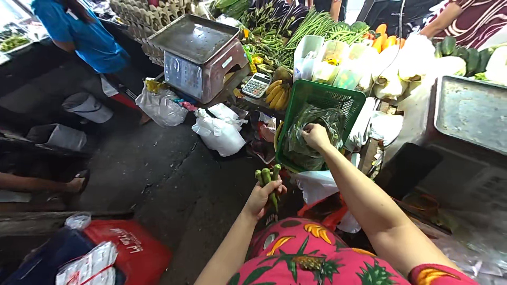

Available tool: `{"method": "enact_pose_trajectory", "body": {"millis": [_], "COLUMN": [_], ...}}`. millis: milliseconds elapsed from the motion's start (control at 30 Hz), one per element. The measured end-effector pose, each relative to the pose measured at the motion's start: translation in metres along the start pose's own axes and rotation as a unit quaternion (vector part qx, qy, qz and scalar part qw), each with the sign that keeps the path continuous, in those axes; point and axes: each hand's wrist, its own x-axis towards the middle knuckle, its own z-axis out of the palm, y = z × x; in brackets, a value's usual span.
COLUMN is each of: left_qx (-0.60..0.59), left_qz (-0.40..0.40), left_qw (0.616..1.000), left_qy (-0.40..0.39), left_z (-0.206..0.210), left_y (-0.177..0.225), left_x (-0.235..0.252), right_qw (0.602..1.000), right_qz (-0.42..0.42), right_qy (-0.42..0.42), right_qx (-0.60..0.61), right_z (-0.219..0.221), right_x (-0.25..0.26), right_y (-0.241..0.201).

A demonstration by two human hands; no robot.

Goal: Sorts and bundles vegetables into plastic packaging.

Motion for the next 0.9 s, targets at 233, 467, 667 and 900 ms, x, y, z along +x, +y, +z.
{"method": "enact_pose_trajectory", "body": {"millis": [233, 467, 667, 900], "left_qx": [0.055, 0.054, 0.064, -0.022], "left_qz": [-0.010, -0.017, 0.011, 0.026], "left_qw": [0.997, 0.997, 0.995, 0.998], "left_qy": [0.045, 0.061, 0.072, -0.053], "left_z": [-0.008, -0.003, 0.000, 0.005], "left_y": [-0.009, -0.012, -0.003, 0.012], "left_x": [-0.017, -0.020, -0.015, 0.002], "right_qw": [0.987, 0.939, 0.961, 0.989], "right_qz": [0.040, 0.103, 0.060, 0.035], "right_qy": [0.007, 0.007, 0.088, 0.136], "right_qx": [0.156, 0.328, 0.254, 0.037], "right_z": [0.025, 0.023, -0.001, -0.043], "right_x": [0.009, 0.004, -0.017, -0.096], "right_y": [-0.001, -0.008, -0.001, -0.005]}}
